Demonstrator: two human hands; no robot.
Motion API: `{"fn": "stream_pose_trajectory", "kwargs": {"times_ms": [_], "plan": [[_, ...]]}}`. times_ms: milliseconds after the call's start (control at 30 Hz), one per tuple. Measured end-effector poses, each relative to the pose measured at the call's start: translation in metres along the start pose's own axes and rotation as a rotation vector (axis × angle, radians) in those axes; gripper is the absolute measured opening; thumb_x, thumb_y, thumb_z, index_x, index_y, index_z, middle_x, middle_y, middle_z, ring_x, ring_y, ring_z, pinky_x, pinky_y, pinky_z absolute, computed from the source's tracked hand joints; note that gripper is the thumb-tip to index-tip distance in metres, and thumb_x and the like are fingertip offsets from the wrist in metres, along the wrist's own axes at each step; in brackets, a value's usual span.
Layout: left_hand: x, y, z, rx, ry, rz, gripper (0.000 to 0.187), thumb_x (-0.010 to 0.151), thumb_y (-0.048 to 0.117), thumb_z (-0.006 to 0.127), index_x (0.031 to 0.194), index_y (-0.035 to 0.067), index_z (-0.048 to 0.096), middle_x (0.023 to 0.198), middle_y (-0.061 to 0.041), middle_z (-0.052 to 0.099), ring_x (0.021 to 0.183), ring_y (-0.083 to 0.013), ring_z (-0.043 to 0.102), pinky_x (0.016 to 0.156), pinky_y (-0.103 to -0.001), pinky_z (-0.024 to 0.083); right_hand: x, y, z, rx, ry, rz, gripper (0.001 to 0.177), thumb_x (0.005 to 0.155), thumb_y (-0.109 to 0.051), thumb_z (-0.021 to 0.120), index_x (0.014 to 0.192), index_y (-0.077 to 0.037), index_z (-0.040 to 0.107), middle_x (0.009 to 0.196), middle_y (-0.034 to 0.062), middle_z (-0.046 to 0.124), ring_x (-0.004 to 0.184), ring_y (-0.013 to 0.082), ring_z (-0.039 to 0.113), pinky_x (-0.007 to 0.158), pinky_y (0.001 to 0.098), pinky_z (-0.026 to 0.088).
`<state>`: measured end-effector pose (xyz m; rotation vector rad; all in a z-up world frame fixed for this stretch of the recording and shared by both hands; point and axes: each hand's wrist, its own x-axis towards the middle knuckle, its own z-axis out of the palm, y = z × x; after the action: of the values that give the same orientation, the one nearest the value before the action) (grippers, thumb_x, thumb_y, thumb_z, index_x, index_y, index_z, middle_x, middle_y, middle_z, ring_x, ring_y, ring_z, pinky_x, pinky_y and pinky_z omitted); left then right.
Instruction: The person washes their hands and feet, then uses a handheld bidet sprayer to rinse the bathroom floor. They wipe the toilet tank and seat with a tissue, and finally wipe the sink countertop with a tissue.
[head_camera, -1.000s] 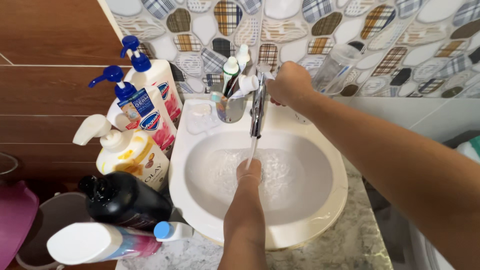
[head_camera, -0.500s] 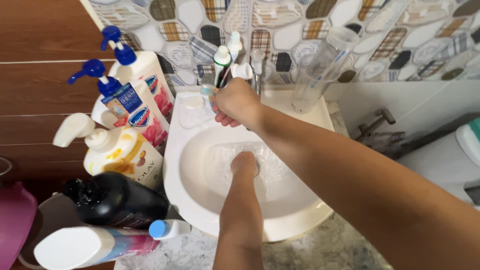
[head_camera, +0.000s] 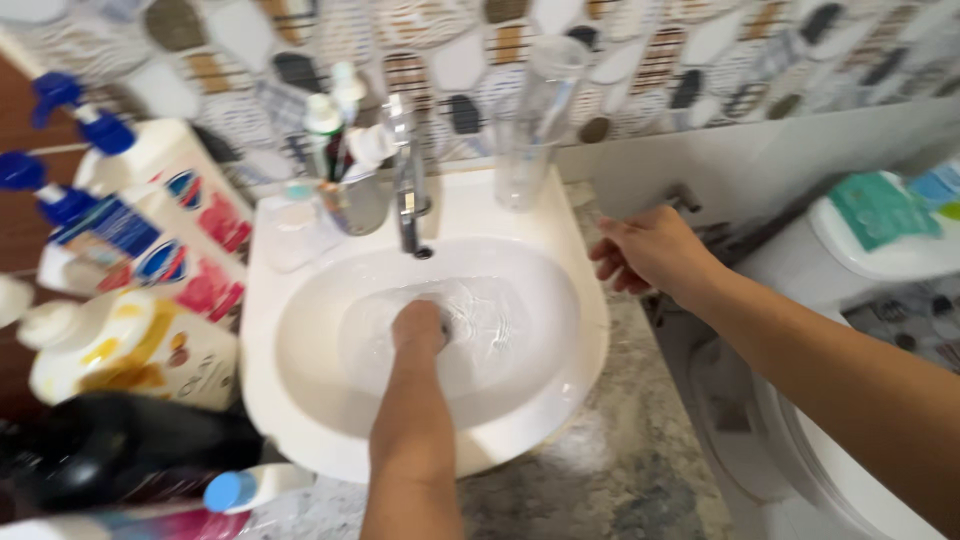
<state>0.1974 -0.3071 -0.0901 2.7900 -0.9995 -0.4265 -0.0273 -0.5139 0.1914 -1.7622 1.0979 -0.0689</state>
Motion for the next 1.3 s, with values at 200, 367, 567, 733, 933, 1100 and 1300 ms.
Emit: {"fn": "stream_pose_trajectory", "kwargs": {"times_ms": [200,367,567,733,933,1100,1300], "plan": [[-0.025,0.032,-0.045,-0.087,0.079,-0.011,0.036,0.077,0.027,0.080,0.112,0.018,0.075,0.124,-0.007,0.067,0.114,-0.0278,0.064,0.091,-0.042,0.054,-0.019,0.107,-0.034,-0.280,0.128,-0.067,0.029,0.096,-0.020,0.055,0.117,-0.011,0.073,0.097,0.0054,0.079,0.081,0.0179,0.073,0.073,0.0353,0.059],[-0.053,0.087,-0.079,-0.319,0.107,-0.041,0.042,0.083,0.038,0.079,0.121,0.022,0.073,0.127,-0.003,0.068,0.119,-0.0250,0.064,0.098,-0.041,0.052,-0.029,0.154,0.018,-0.137,-0.024,-0.196,0.039,0.093,-0.024,0.067,0.130,-0.010,0.062,0.110,0.0076,0.070,0.091,0.0152,0.069,0.075,0.0345,0.060],[-0.100,0.106,-0.083,-0.466,0.122,-0.123,0.035,0.083,0.037,0.080,0.114,0.021,0.077,0.117,-0.003,0.074,0.111,-0.0244,0.068,0.097,-0.040,0.052,-0.020,0.150,0.054,-0.037,0.184,-0.073,0.018,0.088,-0.019,0.077,0.099,-0.005,0.079,0.081,0.0105,0.079,0.070,0.0187,0.075,0.065,0.0339,0.059],[-0.102,0.052,-0.045,-0.700,0.334,-0.277,0.025,0.085,0.032,0.079,0.105,0.017,0.080,0.100,-0.005,0.079,0.092,-0.0237,0.075,0.084,-0.037,0.057,0.010,0.130,0.038,-0.459,0.226,-0.522,0.010,0.079,-0.007,0.078,0.087,-0.009,0.084,0.079,0.0095,0.078,0.067,0.0173,0.071,0.067,0.0331,0.056],[-0.065,-0.005,-0.043,-1.933,0.469,-0.953,0.020,0.096,0.019,0.062,0.114,0.013,0.064,0.098,-0.001,0.068,0.074,-0.0186,0.065,0.062,-0.033,0.050,0.044,-0.001,0.029,-0.005,-0.136,-0.492,0.011,0.091,-0.007,0.069,0.093,0.002,0.075,0.074,0.0080,0.073,0.061,0.0133,0.067,0.053,0.0306,0.055],[-0.049,-0.012,-0.033,-2.106,0.636,-1.050,0.026,0.096,0.014,0.049,0.118,0.014,0.063,0.098,-0.002,0.065,0.071,-0.0196,0.061,0.059,-0.035,0.047,0.054,-0.045,0.078,0.088,-0.120,-0.616,0.010,0.095,-0.007,0.070,0.091,0.000,0.074,0.076,0.0069,0.072,0.060,0.0111,0.064,0.054,0.0271,0.055],[-0.039,-0.016,-0.001,-2.380,0.661,-1.237,0.025,0.104,0.030,0.047,0.113,0.010,0.060,0.095,-0.004,0.061,0.072,-0.0173,0.060,0.059,-0.031,0.044,0.094,0.059,0.220,-0.234,-0.481,-0.449,0.009,0.085,0.004,0.069,0.085,0.007,0.077,0.073,0.0129,0.074,0.060,0.0169,0.066,0.051,0.0342,0.052]]}}
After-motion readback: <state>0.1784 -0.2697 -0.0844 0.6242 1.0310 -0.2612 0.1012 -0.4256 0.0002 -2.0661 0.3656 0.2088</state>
